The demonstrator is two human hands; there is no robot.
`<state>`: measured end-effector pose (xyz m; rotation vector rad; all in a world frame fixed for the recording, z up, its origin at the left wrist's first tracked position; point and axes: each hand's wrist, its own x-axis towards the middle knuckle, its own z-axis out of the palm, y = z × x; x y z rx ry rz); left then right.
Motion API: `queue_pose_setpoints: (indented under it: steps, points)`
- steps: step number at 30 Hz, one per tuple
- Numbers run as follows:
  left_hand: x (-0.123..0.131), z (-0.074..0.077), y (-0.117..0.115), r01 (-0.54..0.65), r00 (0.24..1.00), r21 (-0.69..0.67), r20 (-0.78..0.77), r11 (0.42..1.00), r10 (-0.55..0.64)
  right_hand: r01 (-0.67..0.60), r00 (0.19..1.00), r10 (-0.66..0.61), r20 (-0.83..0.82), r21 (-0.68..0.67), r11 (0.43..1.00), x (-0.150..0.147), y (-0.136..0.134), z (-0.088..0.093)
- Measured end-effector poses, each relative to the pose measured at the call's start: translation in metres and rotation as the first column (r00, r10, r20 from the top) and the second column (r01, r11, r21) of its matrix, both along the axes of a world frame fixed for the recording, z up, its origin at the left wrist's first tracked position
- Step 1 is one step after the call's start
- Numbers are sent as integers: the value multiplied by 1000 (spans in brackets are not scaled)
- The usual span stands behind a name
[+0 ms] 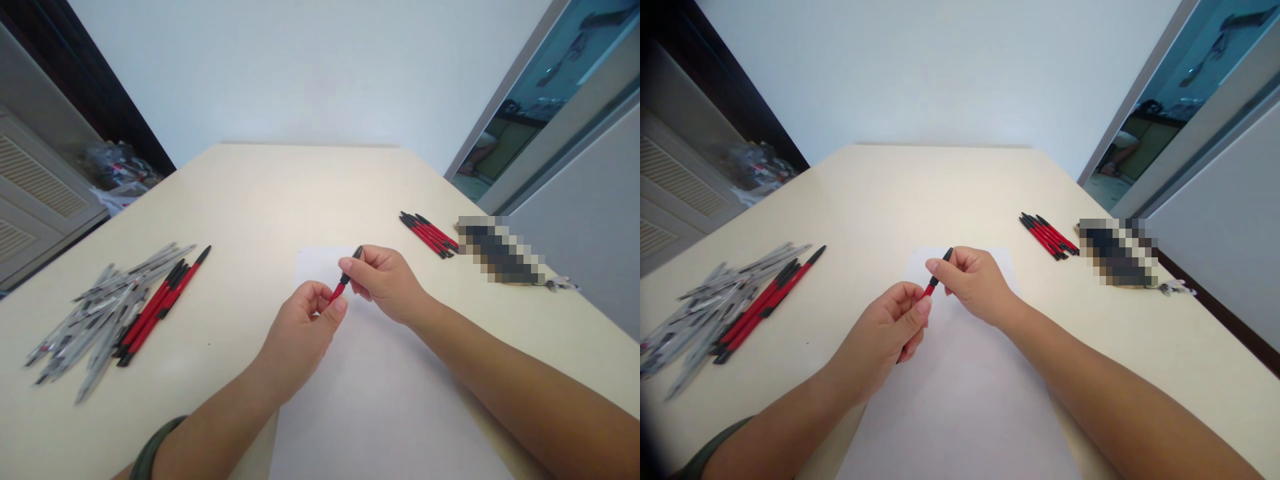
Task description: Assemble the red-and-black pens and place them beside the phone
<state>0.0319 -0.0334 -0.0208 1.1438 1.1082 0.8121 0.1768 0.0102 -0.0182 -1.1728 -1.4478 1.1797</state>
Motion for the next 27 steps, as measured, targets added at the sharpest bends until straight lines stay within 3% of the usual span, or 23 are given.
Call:
queue_pose_setpoints:
  steps: [9, 16, 23, 27]
  points:
    - [-3, -2, 1, 16, 997, 10, -77, 1000, -15, 2, 1000, -2, 1, 7, 1000, 0, 0, 1]
    - [-1, 1, 0, 4, 1000, -24, 22, 1000, -3, -9, 1000, 9, -9, -4, 1000, 0, -1, 2]
    - [-4, 0, 2, -13, 992, 37, -127, 999, 17, -6, 1000, 6, 13, 13, 1000, -1, -1, 1]
    - [-3, -3, 1, 3, 999, 12, -32, 1000, -3, -13, 999, 13, 30, 9, 1000, -1, -1, 0]
